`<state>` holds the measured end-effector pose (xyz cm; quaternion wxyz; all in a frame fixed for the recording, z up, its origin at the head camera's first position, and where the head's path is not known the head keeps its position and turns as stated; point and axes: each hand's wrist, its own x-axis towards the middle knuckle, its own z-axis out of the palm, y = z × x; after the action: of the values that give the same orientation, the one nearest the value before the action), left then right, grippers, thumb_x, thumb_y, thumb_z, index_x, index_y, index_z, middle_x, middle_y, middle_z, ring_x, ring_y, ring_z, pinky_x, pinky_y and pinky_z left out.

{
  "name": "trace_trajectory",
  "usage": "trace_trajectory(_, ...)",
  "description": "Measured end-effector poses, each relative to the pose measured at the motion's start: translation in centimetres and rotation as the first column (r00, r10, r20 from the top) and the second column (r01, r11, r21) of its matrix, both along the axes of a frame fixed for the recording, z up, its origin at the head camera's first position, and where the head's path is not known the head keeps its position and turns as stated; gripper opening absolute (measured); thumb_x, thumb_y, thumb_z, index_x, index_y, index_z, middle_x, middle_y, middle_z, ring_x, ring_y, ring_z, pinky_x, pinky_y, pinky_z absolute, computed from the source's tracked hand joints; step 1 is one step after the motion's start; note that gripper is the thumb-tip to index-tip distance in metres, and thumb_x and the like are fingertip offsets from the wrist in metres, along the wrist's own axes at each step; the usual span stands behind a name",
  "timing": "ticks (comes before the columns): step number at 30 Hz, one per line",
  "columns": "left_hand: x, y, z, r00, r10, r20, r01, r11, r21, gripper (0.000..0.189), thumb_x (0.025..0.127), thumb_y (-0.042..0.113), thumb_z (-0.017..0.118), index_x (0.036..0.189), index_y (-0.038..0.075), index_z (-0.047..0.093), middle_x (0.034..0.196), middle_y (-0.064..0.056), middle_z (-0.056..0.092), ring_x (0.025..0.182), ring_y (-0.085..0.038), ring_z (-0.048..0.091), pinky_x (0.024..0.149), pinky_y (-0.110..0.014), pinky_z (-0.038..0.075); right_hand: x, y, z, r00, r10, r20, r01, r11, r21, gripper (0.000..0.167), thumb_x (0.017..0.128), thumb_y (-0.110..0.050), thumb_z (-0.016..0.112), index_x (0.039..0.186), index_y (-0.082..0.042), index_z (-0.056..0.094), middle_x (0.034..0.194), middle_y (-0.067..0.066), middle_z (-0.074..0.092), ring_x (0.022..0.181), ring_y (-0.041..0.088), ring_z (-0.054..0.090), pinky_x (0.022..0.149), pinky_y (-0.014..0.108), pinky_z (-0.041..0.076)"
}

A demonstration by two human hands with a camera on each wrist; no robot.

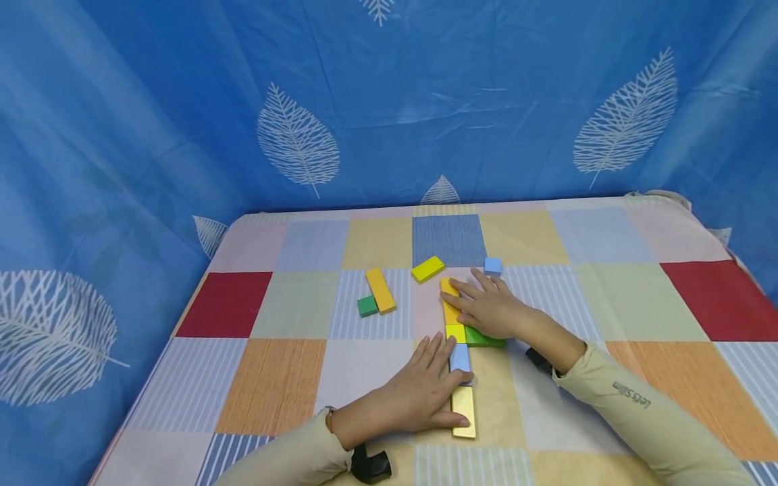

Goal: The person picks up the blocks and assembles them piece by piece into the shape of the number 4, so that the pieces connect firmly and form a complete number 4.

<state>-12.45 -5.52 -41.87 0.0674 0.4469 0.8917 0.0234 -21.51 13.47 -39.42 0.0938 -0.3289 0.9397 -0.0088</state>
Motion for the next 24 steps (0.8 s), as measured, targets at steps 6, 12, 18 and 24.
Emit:
trace_trajectory(6, 0.1, 0.0, -0.2, 1.0, 0.005, -0.024, -0.005, 1.0, -0.001, 0.068, 0.087, 0.063, 0.037, 0.13, 0.011, 0.039, 0.146, -0.025, 0.022, 0.138, -0.038, 0.017, 0.11, -0.047, 0.021, 1.2, 0.2, -0.2, 1.0, 0.01, 0.017, -0.009, 0.999, -0.035, 0.049, 0.093, -0.03, 0.049, 0.138, -0.014, 0.04, 0.146, 0.011, 0.034, 0.134, 0.044, 0.02, 0.099, 0.064, 0.024)
trace_trajectory(12, -0.1, -0.1, 0.0, 0.999, 0.007, -0.038, -0.006, 1.0, 0.008, 0.069, 0.086, 0.063, 0.038, 0.128, 0.007, 0.039, 0.146, -0.025, 0.023, 0.138, -0.037, 0.018, 0.11, -0.046, 0.022, 2.3, 0.7, 0.0, 0.996, 0.037, 0.082, -0.031, 0.996, -0.081, 0.06, 0.089, -0.038, 0.054, 0.139, -0.009, 0.039, 0.148, 0.011, 0.03, 0.136, 0.044, 0.015, 0.1, 0.064, 0.022)
trace_trajectory(18, -0.1, -0.2, 0.0, 0.999, 0.005, -0.041, -0.004, 1.0, 0.024, 0.067, 0.086, 0.063, 0.04, 0.122, 0.007, 0.041, 0.145, -0.026, 0.024, 0.137, -0.037, 0.02, 0.11, -0.046, 0.023, 3.0, 1.2, 0.2, 0.979, 0.07, 0.193, -0.046, 0.991, -0.123, 0.091, 0.075, -0.056, 0.063, 0.141, -0.003, 0.03, 0.15, 0.015, 0.021, 0.137, 0.044, 0.008, 0.103, 0.063, 0.016)
trace_trajectory(24, 0.1, -0.2, -0.2, 0.998, -0.005, -0.06, 0.008, 0.999, 0.042, 0.062, 0.086, 0.062, 0.041, 0.117, 0.008, 0.043, 0.144, -0.027, 0.027, 0.137, -0.037, 0.021, 0.109, -0.045, 0.025, 4.3, 0.7, 0.0, 0.967, 0.079, 0.242, -0.054, 0.993, -0.107, 0.121, 0.059, -0.073, 0.064, 0.142, 0.004, 0.022, 0.152, 0.02, 0.008, 0.139, 0.041, 0.002, 0.107, 0.059, 0.011)
